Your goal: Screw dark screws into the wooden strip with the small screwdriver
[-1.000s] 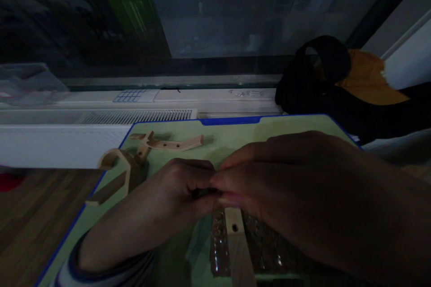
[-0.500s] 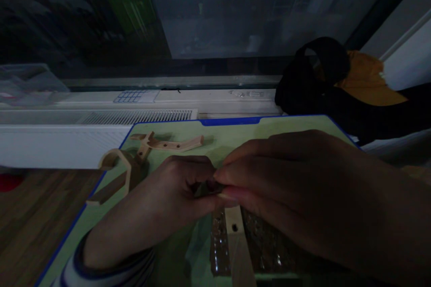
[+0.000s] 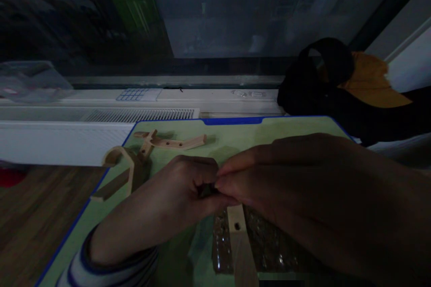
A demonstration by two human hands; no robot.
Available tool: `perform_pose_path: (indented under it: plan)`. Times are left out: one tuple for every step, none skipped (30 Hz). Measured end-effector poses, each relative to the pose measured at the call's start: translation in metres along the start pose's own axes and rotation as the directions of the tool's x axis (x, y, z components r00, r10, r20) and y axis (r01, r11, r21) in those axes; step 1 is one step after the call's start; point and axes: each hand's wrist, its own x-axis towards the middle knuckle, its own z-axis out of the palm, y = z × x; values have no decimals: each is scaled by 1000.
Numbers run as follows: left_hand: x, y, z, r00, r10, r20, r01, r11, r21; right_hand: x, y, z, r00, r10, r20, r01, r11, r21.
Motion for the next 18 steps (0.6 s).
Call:
perform_pose_path:
  plan:
    - [0,-1,0,1000,3,15,-3,1000,-2,2,0,0,999,41,16,-41,999,28]
    - [0,-2,0,1000,12,29,-11,1000,-4,4,-1,0,996,85,41,-87,994,59]
    - [0,-1,0,999,24,44,-23,1000,-4,7,-2,0,990,121,72,-128,988,90]
    - [0,-1,-1,998,34,54,-34,999,-1,10,-3,-1,983,149,107,-161,980,114]
    - [0,0,-1,997,39,71,-40,999,5,13,-4,-2,977,169,128,-186,974,130]
    - [0,2,-2,995,42,86,-43,999,11,14,-5,-3,974,179,141,-198,971,138]
    - [0,2,-2,995,40,97,-42,999,18,15,-6,-3,973,180,144,-200,970,136]
    - [0,3,-2,995,39,97,-42,999,27,15,-7,-4,973,178,147,-197,973,123]
    - [-1,3,-2,996,35,83,-39,998,43,14,-7,-3,977,171,129,-185,978,98]
    - [-1,3,-2,998,32,60,-36,998,59,12,-6,-2,982,159,100,-166,984,65]
    - [-2,2,-2,999,29,29,-31,997,74,10,-6,-1,987,146,68,-148,989,28]
    - [-2,2,-2,1000,18,-4,-18,996,85,8,-5,1,991,128,30,-128,992,-8]
    - [-3,2,-1,1000,4,-28,-1,996,95,7,-4,2,993,119,13,-118,992,-35]
    - [-3,2,-1,999,-12,-38,16,995,99,6,-3,4,994,113,5,-112,992,-52]
    - [-3,2,-2,999,-28,-34,31,994,101,5,-3,5,994,106,4,-105,992,-64]
    - [-2,3,-2,999,-37,-24,40,994,102,4,-3,5,995,97,3,-96,993,-71]
    - [-2,4,-2,999,-40,-12,41,994,102,4,-3,6,996,85,-11,-86,993,-81]
    - [-2,4,-2,999,-41,6,40,995,93,3,-3,5,997,69,-20,-71,993,-91]
